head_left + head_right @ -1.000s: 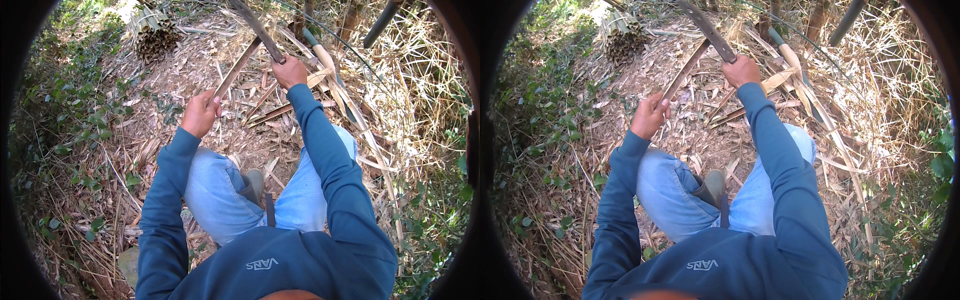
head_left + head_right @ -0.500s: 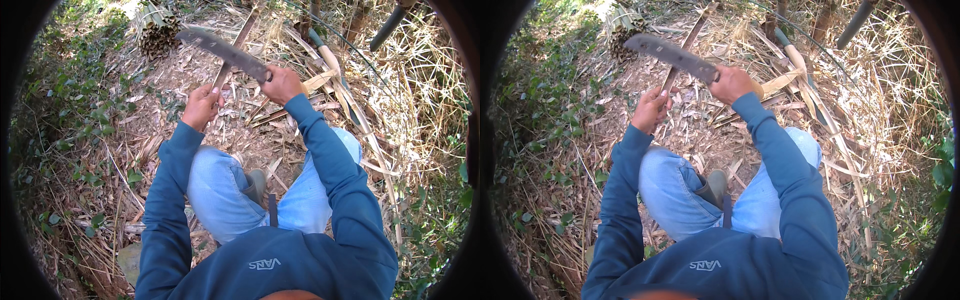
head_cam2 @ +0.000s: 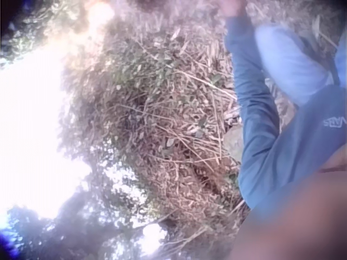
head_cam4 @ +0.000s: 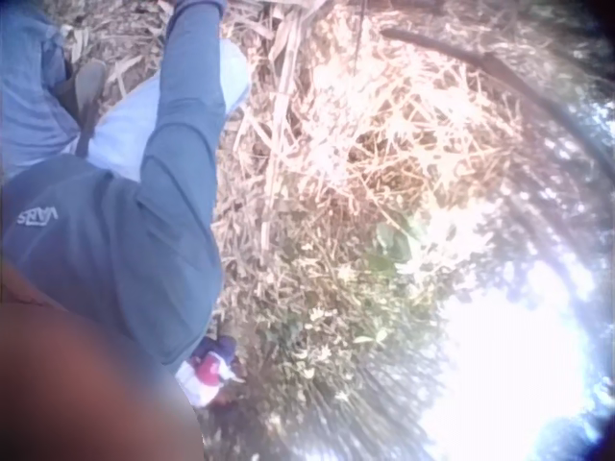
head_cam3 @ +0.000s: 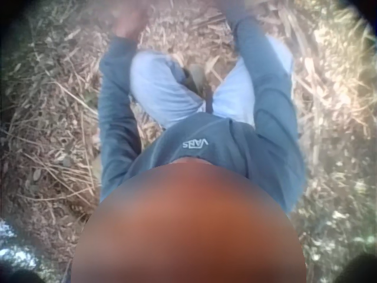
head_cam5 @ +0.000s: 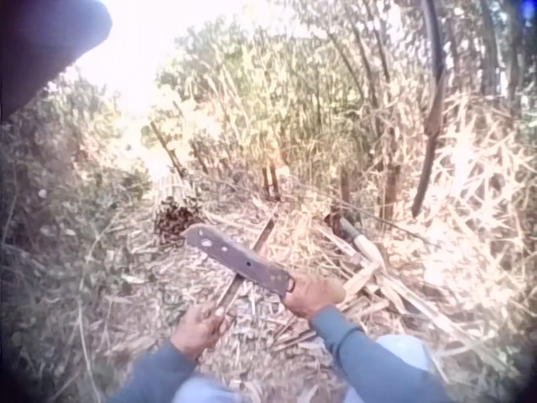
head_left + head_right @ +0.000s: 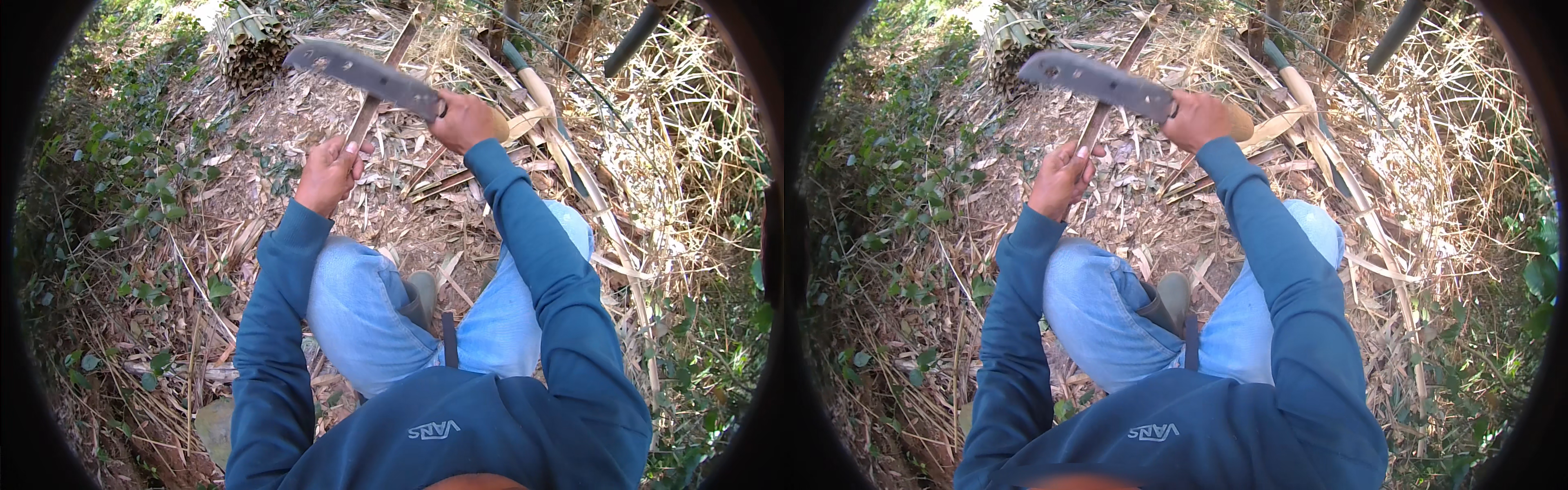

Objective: The person sits on the ground and uses a machete to split and trim bamboo strips. After processing several pieces, the person stands and lifts a bundle of bamboo.

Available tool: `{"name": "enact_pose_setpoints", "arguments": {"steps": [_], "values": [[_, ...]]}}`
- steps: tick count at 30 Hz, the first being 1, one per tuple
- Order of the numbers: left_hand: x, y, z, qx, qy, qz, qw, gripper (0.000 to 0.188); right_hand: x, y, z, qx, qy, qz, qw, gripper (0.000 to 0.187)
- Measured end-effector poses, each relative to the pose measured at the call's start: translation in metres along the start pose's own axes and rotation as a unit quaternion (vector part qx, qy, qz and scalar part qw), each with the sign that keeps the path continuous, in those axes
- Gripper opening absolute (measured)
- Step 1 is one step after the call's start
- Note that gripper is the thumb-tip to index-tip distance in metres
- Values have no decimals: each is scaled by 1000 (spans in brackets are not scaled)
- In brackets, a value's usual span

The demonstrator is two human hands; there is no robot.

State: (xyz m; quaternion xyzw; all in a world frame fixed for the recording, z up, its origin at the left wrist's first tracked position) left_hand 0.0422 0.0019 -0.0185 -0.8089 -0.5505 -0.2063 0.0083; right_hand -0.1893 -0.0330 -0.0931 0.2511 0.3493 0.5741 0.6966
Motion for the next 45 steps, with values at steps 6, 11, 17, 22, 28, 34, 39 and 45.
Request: {"name": "enact_pose_setpoints", "arguments": {"steps": [6, 11, 17, 22, 28, 34, 39, 45], "values": [[4, 1, 1, -10, 3, 11, 1000, 24, 5, -1, -9, -18, 24, -34, 999, 40], [7, -5, 0, -15, 3, 45, 999, 22, -2, -2, -31, -30, -49, -37, 998, 43], [10, 3, 1, 4, 7, 59, 998, 23, -7, 18, -23, 27, -25, -12, 999, 38], [9, 2, 1, -38, 14, 52, 998, 22, -5, 11, -23, -23, -93, -16, 995, 38], [8, 1, 1, -33, 8, 75, 997, 23, -15, 14, -38, -32, -166, -24, 985, 42], [16, 12, 4, 37, 53, 87, 994, 20, -7, 27, -30, 8, -50, 7, 999, 43], [11, 9, -2, 78, 78, 110, 988, 20, -14, 18, -52, -58, -134, -28, 989, 41], [14, 21, 5, 232, 92, 179, 952, 19, -4, 27, -25, 39, 79, -12, 996, 36]]}}
Point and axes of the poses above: each hand's wrist, its own x-axis away from the middle knuckle, its own y-axis out of the back of the hand, z = x × y, the point moved 1 cm from there along -x, towards the middle knuckle, and after that the axes turned 2 degrees about z, right-handed, at the moved point
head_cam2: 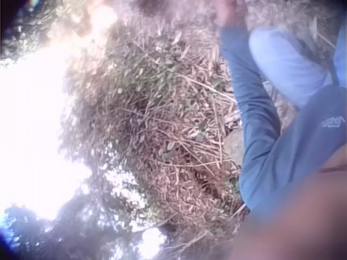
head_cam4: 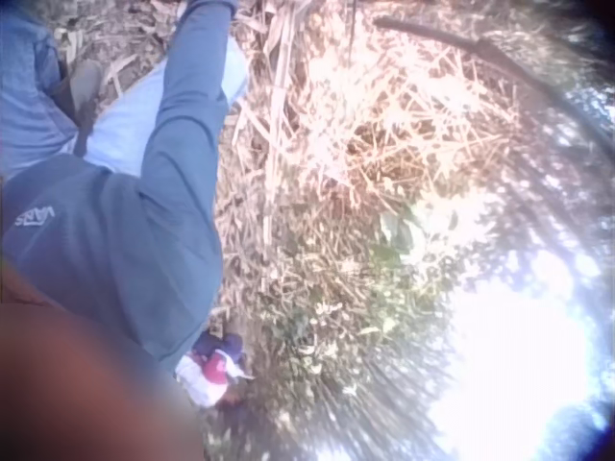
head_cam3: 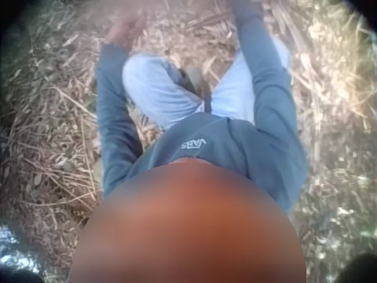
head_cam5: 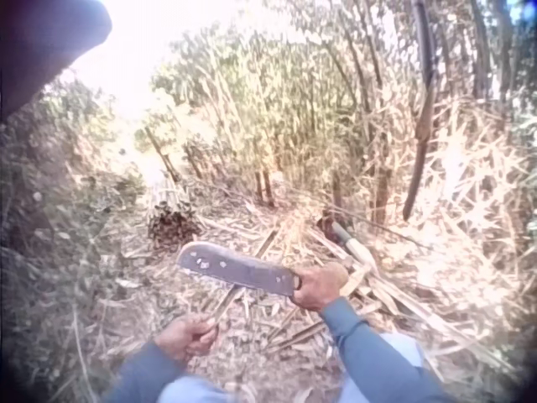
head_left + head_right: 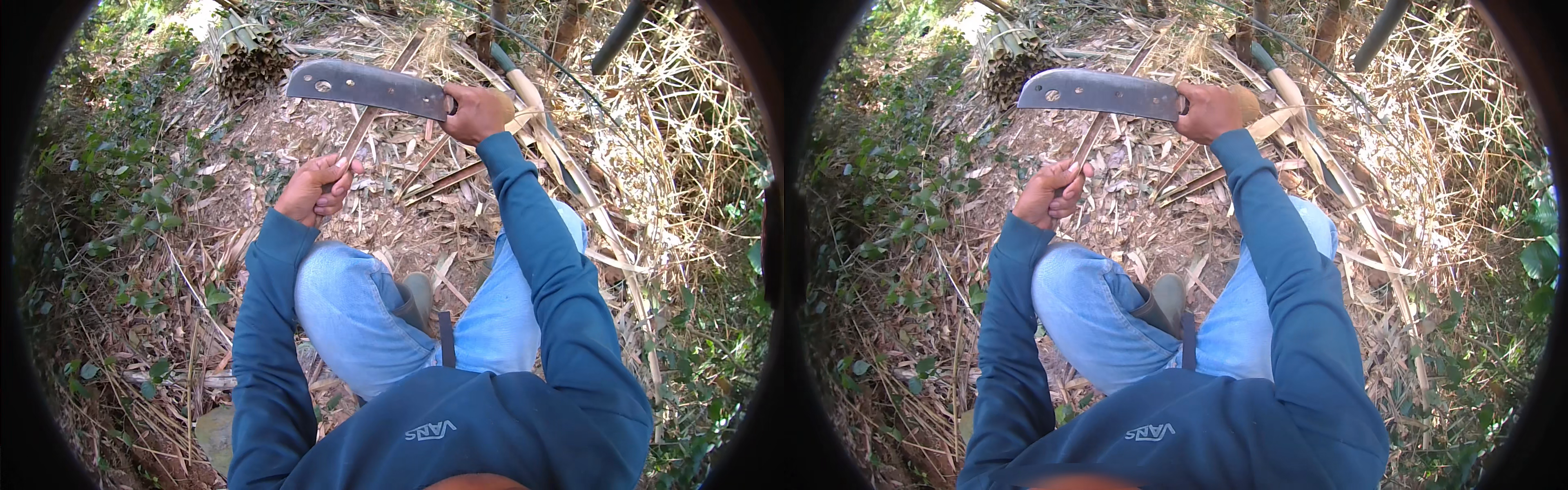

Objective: The person sits on the ground and uses a machete to split and trim bamboo strips. After processing several pieces, the person stands and lifts a bundle of bamboo.

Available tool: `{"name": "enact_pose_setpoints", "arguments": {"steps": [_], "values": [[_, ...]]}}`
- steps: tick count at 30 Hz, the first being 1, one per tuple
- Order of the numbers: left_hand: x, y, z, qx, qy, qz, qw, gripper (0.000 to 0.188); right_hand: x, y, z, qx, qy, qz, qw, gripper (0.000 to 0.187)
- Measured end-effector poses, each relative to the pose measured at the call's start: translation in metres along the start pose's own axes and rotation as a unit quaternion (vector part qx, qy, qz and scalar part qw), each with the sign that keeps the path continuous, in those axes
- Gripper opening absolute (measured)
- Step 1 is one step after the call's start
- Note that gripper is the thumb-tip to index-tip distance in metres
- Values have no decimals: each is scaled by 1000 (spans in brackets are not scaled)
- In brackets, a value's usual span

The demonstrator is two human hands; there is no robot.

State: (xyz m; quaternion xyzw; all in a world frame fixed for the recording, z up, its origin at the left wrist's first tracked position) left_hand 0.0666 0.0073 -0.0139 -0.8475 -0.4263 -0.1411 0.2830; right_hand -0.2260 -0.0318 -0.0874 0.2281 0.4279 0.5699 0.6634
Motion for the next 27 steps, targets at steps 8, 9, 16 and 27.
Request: {"name": "enact_pose_setpoints", "arguments": {"steps": [8, 9, 16, 27], "values": [[0, -1, 2, 1, 33, -15, 999, 20, 4, -8, -11, -65, -139, -34, 988, 39], [-1, 1, 3, 2, 28, -6, 1000, 20, 4, -9, -12, -42, -111, -40, 992, 39], [7, -5, -2, -23, 20, 9, 999, 20, -9, -8, -51, -153, -356, -113, 915, 47], [-13, -15, 10, -639, -51, -171, 748, 19, 3, 5, -14, -109, 65, -171, 977, 42]]}}
Point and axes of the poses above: each hand's wrist, its own x-axis away from the middle knuckle, its own y-axis out of the back of the hand, z = x × y, the point moved 1 cm from there along -x, towards the middle knuckle, and after that the axes turned 2 degrees about z, right-handed, at the moved point
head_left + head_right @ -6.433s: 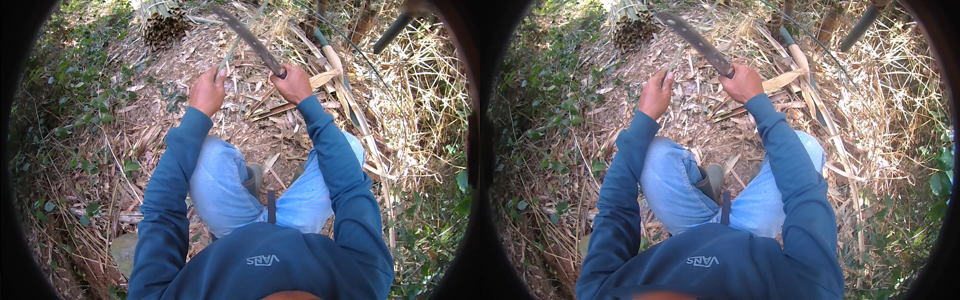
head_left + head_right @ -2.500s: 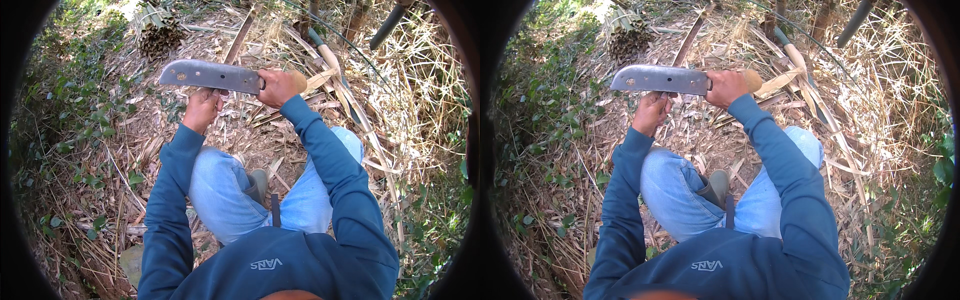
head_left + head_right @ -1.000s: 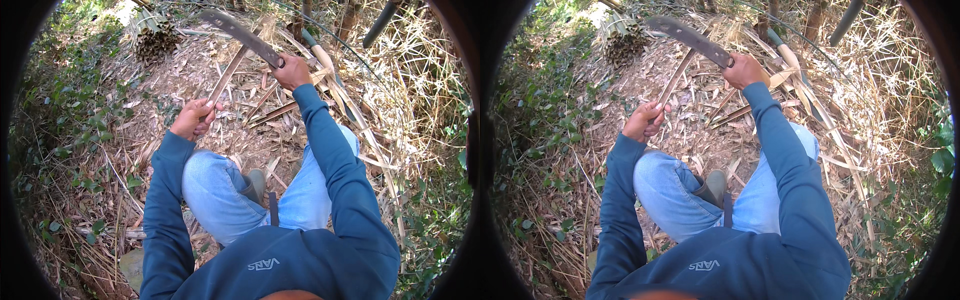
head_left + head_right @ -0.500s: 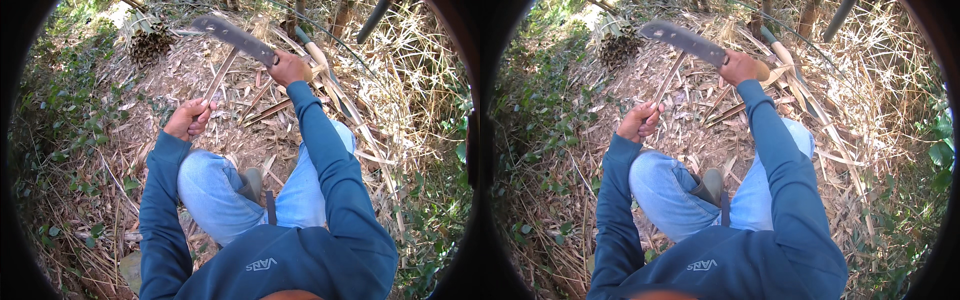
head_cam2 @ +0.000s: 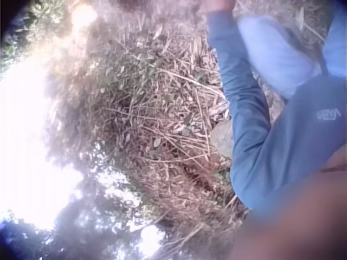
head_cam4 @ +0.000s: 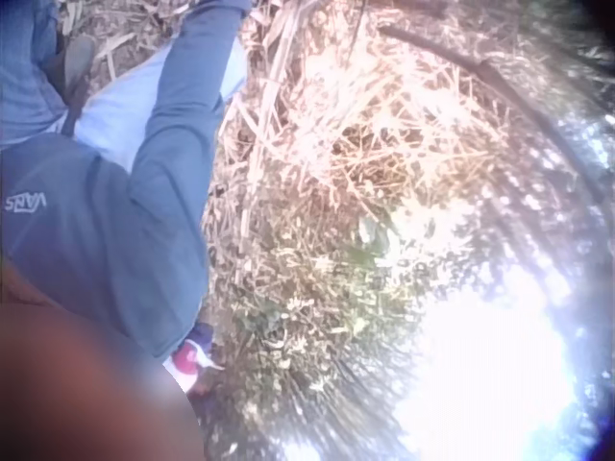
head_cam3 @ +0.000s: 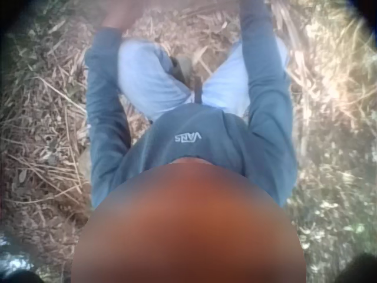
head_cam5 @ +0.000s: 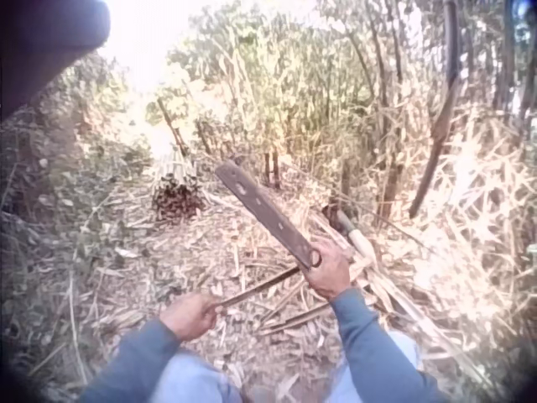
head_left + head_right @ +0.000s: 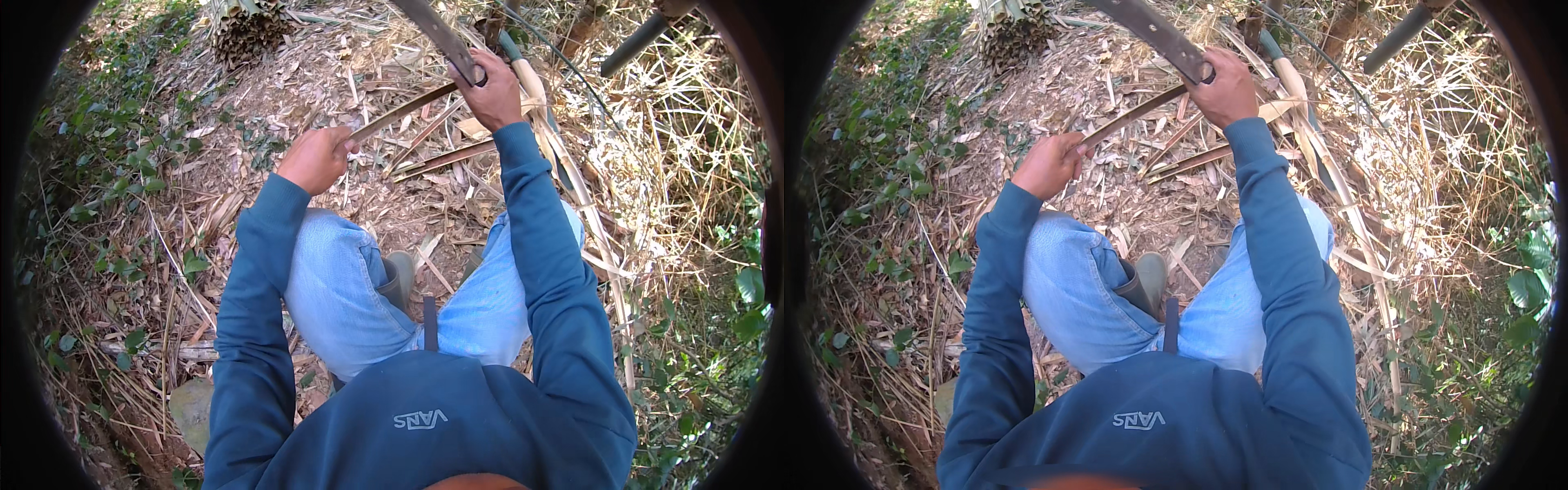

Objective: The person sits on the ground and uses a machete to split and trim bamboo strips. After processing several pieces, the person stands and lifts a bundle of bamboo.

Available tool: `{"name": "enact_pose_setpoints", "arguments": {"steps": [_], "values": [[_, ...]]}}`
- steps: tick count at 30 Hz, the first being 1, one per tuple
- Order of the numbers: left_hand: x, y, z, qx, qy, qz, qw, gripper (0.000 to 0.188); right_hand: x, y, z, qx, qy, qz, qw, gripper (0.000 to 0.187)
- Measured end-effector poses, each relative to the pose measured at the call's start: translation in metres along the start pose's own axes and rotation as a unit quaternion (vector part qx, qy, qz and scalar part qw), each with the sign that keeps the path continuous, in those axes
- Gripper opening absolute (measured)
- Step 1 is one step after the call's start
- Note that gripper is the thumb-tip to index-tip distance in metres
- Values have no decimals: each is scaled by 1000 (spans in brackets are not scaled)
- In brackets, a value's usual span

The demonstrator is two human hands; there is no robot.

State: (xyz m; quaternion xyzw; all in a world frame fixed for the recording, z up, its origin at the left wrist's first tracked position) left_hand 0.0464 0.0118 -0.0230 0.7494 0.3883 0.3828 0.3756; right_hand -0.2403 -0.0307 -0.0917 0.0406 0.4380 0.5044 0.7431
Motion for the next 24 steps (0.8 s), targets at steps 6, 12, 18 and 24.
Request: {"name": "enact_pose_setpoints", "arguments": {"steps": [6, 12, 18, 24], "values": [[9, 9, -9, -120, -8, -87, 989, 20, 12, -3, 15, 34, -40, 227, 973, 38], [9, 23, -1, -241, -104, -317, 911, 21, 11, -18, 17, -3, -127, 218, 968, 39], [10, 33, -9, -16, -55, -375, 925, 25, 19, -42, 29, -60, -320, 173, 930, 51], [-29, -22, 10, 148, -45, 6, 988, 42, 38, -81, 57, -564, -500, 63, 654, 32]]}}
Point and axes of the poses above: each hand's wrist, its own x-axis away from the middle knuckle, its own y-axis out of the back of the hand, z = x × y, the point moved 1 cm from there along -x, towards the middle knuckle, and after that the axes turned 2 degrees about z, right-handed, at the moved point
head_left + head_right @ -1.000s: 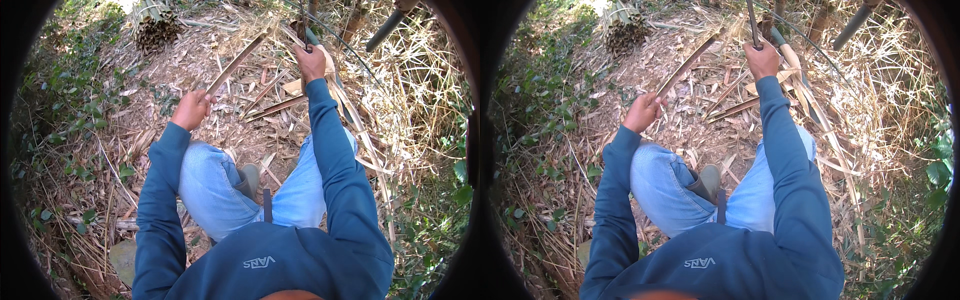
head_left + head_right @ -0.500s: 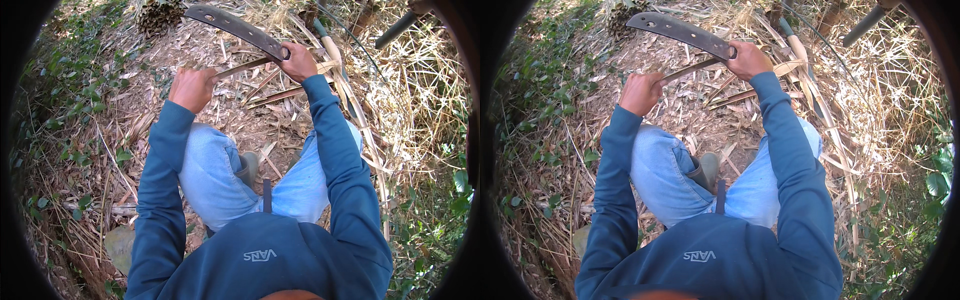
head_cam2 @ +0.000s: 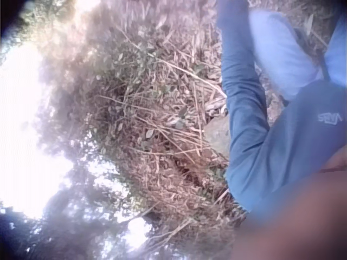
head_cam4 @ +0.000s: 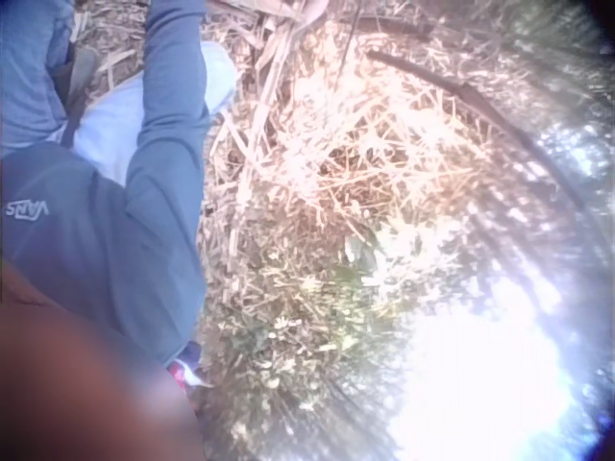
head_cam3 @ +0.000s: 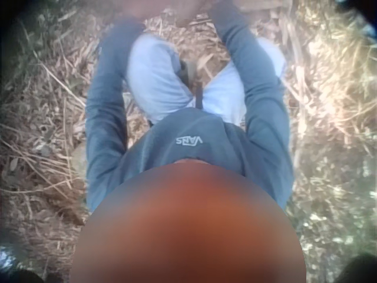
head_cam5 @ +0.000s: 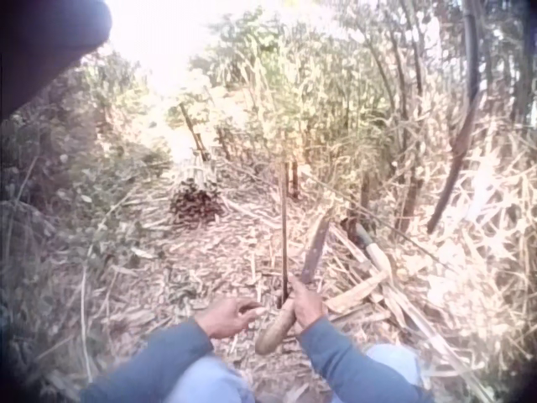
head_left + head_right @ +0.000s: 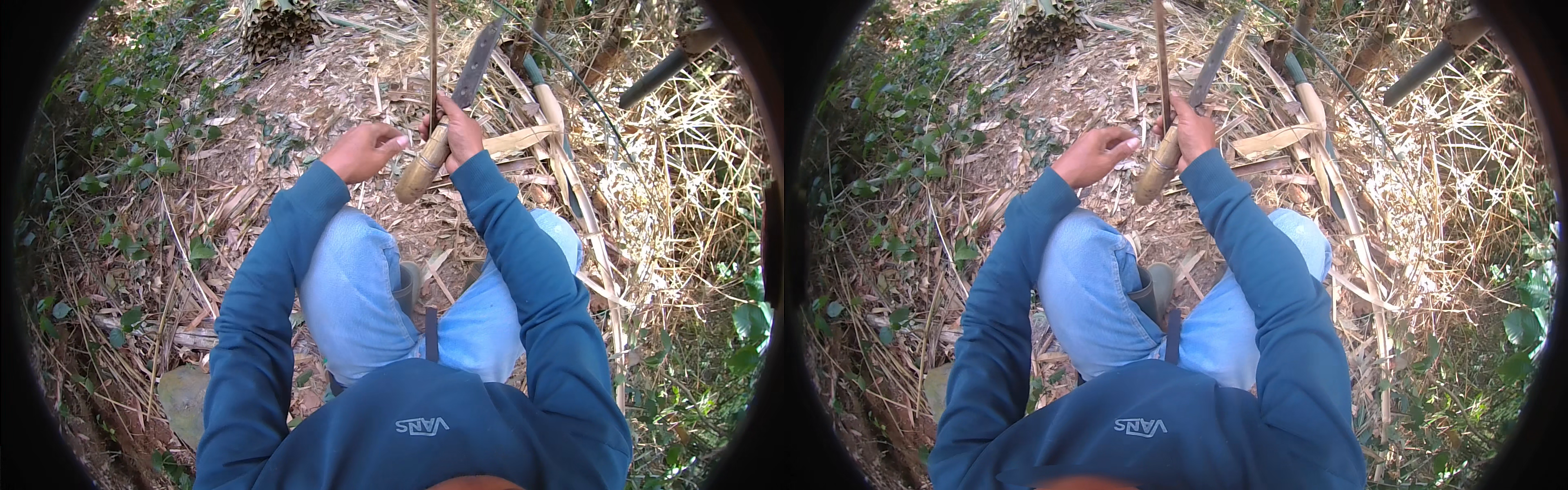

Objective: The person sits on the ground and uses a machete to split and trim bamboo strips. After processing several pieces, the person stands and lifts a bundle of bamboo.

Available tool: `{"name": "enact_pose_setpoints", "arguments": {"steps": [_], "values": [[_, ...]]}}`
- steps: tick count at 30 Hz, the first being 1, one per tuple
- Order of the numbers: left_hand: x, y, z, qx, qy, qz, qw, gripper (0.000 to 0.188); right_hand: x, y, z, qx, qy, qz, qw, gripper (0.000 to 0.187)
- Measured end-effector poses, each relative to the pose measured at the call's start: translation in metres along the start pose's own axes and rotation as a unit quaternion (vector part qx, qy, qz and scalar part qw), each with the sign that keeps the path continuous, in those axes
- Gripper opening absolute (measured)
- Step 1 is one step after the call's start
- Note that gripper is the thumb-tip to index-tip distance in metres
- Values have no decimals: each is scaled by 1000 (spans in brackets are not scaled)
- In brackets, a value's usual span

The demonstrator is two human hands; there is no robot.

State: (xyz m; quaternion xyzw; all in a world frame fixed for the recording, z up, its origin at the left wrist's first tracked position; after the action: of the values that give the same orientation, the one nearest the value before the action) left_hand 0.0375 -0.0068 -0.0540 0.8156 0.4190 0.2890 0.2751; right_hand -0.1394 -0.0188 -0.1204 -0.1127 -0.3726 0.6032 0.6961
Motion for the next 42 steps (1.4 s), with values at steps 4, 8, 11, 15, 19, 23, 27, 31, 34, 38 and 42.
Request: {"name": "enact_pose_setpoints", "arguments": {"steps": [4, 8, 11, 15, 19, 23, 27, 31, 34, 38, 42], "values": [[-16, -14, -14, 180, 66, 91, 977, 47, -2, 3, 0, -187, -88, 71, 976, 30], [-21, -22, -18, 311, 116, 114, 936, 43, 1, 8, 3, -193, -91, 91, 973, 30], [-28, -27, -17, 354, 154, 132, 913, 39, 10, 5, 5, -180, -88, 93, 975, 30], [-28, -27, -22, 352, 135, 99, 921, 33, 24, -2, 27, -117, -86, 110, 983, 26], [-27, -20, -21, 377, 140, -24, 915, 25, 31, 5, 39, -45, -70, 53, 995, 21], [-26, -6, 7, 339, 146, -142, 919, 23, 47, 21, 64, 242, 47, 89, 965, 37], [-25, -6, 0, 333, 144, -111, 925, 23, 48, 49, 70, 552, 204, 15, 809, 30], [-24, -12, -12, 276, 120, -66, 951, 24, 65, 44, 56, 701, 216, -24, 679, 30], [-25, -19, -25, 200, 73, -56, 975, 21, 66, 43, 49, 747, 201, -17, 633, 30], [-21, -25, -37, 150, 26, -67, 986, 21, 51, 51, 58, 733, 214, -96, 639, 33], [-14, -15, -22, 45, 54, -67, 995, 23, 49, 52, 61, 737, 196, -101, 639, 33]]}}
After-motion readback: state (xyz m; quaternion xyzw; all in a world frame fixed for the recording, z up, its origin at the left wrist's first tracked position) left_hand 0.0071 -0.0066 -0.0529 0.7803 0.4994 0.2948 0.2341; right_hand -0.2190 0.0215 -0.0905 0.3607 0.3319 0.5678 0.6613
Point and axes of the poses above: each hand's wrist, its own x-axis away from the middle knuckle, its own y-axis out of the back of the hand, z = x × y, the point moved 1 cm from there along -x, towards the middle knuckle, and after that the axes turned 2 degrees about z, right-handed, at the moved point
